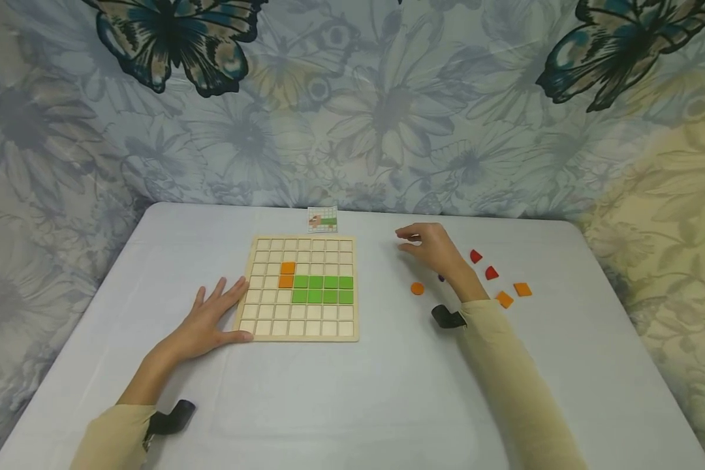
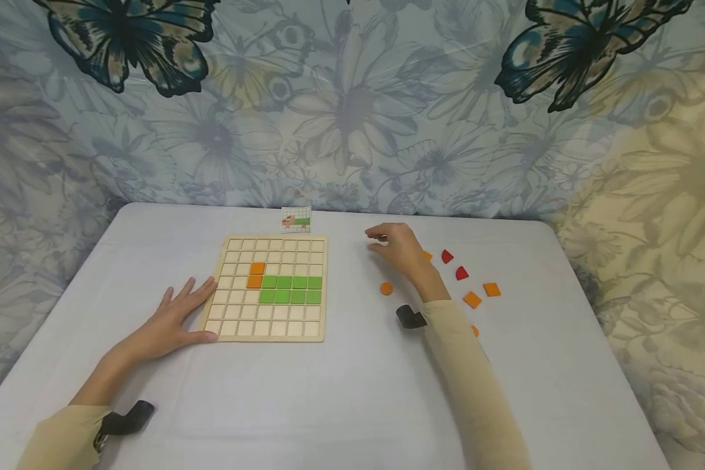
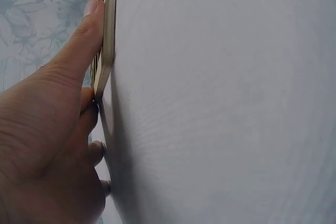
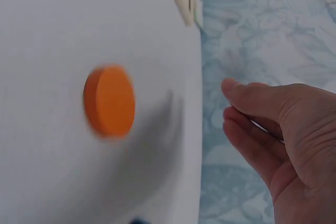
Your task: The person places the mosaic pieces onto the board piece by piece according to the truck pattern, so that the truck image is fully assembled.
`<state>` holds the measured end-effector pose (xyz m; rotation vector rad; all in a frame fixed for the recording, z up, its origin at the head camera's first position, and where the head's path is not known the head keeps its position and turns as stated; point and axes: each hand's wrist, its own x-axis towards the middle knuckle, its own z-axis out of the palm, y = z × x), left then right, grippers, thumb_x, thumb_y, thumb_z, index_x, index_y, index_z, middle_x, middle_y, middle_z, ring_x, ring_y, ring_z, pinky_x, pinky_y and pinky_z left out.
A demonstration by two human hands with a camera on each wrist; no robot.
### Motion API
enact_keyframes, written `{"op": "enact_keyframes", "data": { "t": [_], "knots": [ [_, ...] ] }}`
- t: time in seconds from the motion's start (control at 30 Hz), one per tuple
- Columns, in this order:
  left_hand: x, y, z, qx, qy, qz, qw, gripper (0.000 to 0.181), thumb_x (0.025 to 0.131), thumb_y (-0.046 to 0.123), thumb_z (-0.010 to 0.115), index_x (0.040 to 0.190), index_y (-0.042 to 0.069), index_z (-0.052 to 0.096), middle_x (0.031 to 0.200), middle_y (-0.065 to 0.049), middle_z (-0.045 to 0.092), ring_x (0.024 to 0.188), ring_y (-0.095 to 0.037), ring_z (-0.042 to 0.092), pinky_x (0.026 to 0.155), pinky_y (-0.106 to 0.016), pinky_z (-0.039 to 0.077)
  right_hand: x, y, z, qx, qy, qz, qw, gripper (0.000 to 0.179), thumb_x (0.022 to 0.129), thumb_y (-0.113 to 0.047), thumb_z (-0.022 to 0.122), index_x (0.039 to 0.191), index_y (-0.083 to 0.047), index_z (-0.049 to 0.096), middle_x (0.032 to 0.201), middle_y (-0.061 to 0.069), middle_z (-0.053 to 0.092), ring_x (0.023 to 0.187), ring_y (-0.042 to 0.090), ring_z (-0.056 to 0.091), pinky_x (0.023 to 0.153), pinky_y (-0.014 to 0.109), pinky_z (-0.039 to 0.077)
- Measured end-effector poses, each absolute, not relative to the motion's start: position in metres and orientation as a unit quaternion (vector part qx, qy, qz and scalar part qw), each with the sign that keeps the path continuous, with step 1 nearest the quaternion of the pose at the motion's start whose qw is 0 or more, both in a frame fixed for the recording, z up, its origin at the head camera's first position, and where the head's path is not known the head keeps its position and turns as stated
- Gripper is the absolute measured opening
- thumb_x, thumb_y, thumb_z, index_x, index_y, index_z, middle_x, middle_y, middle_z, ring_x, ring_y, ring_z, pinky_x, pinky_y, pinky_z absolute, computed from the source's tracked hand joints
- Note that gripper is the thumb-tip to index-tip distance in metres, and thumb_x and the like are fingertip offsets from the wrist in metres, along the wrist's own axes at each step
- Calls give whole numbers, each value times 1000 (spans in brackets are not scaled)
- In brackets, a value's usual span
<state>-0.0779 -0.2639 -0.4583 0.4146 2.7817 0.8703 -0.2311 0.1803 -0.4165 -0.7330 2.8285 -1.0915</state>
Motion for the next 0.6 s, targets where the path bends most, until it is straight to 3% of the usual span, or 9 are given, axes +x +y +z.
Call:
{"op": "enact_keyframes", "data": {
  "t": [0.6],
  "knots": [
    [-79,-264,-459,142,939,296,98,106,77,55,76,156,9,24,162,-13,19,149,-41,0,115,-57,-13,-225,257,-420,-160,935,-315,-3,29,89,-2,70,117,4,68,120,20,67,110,39,64,90,49,53]
  ]
}}
